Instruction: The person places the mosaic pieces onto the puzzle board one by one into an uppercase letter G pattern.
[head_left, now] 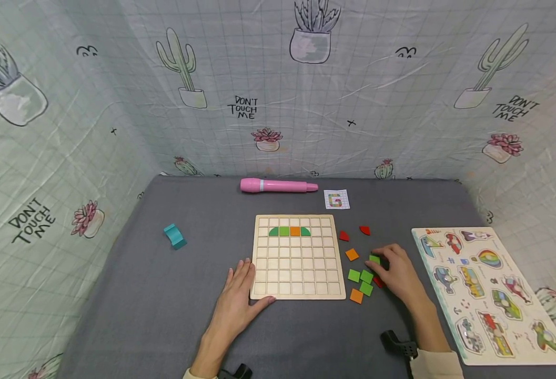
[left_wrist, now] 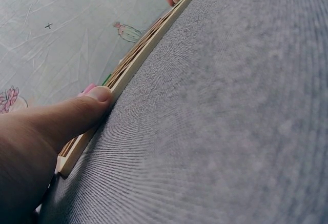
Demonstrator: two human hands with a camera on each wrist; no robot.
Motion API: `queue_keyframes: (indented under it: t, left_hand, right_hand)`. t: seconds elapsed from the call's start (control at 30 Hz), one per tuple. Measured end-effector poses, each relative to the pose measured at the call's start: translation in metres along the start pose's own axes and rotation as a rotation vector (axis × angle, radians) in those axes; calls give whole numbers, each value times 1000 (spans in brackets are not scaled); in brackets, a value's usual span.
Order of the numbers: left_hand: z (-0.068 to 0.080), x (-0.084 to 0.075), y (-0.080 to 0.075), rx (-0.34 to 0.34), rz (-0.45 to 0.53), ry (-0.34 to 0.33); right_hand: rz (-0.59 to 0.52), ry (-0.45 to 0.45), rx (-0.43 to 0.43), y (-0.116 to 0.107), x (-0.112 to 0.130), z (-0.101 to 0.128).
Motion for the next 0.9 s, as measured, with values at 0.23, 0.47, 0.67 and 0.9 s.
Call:
queue_keyframes:
  t: [0.23, 0.47, 0.67, 0.9]
  left_hand:
    - [0, 0, 0, -8, -5, 4]
    - [-1, 1, 1, -17, -12, 12]
    - [-1, 0, 1, -13, -8, 9]
    - [-1, 0, 0, 9, 5, -7]
  right_hand:
    - [-9, 28, -3, -1, 0, -1]
    - [-20, 29, -20, -1, 2, -3]
    - [-22, -13, -62, 0, 4, -6]
    - [-19, -12, -73, -1, 12, -10]
Point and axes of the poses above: each hand's wrist, its own z-axis away from the middle knuckle, its own y-axis out of the palm, x = y × z, the point moved 1 cm from there along -z, towards the middle knuckle, and after that the axes turned 11 degrees about x, right-handed, at the moved point
